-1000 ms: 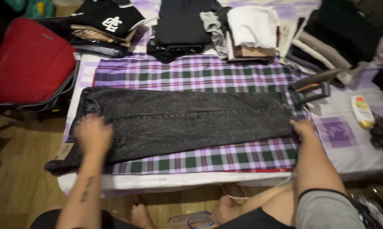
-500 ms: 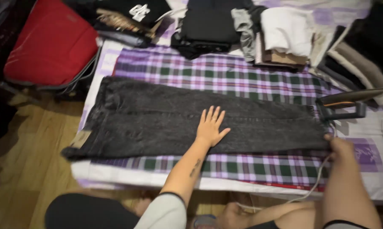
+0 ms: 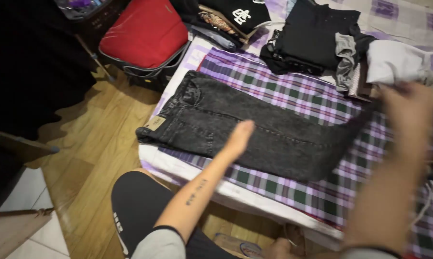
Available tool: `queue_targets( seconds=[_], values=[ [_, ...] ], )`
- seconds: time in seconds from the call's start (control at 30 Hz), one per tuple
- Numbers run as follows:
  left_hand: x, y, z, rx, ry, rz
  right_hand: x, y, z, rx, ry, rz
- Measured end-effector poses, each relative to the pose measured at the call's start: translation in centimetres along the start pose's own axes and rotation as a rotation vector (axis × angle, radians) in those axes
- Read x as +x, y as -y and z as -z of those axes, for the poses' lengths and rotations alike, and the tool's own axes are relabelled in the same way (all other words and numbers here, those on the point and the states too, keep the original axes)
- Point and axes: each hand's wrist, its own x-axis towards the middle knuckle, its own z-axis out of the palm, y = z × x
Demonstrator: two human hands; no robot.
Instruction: Ironing a pair of denim jeans on a bed and kemudian folding them with other garments.
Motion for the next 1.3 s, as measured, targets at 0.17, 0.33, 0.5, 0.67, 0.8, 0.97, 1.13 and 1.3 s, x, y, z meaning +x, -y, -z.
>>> queue_targets(
  seconds=[0.17,0.33,0.5,0.67,0.8,0.97,1.13,1.3],
  values=[
    [-1.5,-8.2,13.4,-0.544,-0.304,0.264,-11.5,27.4,-16.0,0.167,0.236,0.183],
    [-2.5,-4.5,22.9,-0.662,-0.533,0.307,-22.0,27.1,-29.1,0.151,0.518,0.604],
    [-1.7,0.3,24.3,-0.552,-0.756,0.368,-23.8,18.0,-29.4,0.115,0.375,0.447],
    [-0.1,-2.7,22.7,-0.25,-0.86,0.414,-20.8,4.7,-25.5,-0.277,-0.287,0.061],
    [1.7,2.2,23.7,-0.192,-0.864,0.312,-17.5,-2.5,-24.4,-0.23,-0.24,-0.243],
    [-2.0,-4.6,21.2,0.232,-1.16,0.211,-15.6,-4.0,-24.3,0.03,0.114,-0.473],
    [-3.4,-3.1,22.8,0.555,-1.114,0.168,-15.8,-2.6,-24.7,0.086,0.244,-0.48],
    [-6.8,-14.4,14.4,1.157,-0.741,0.187,-15.6,-3.7,-24.5,0.169,0.296,-0.495]
  ],
)
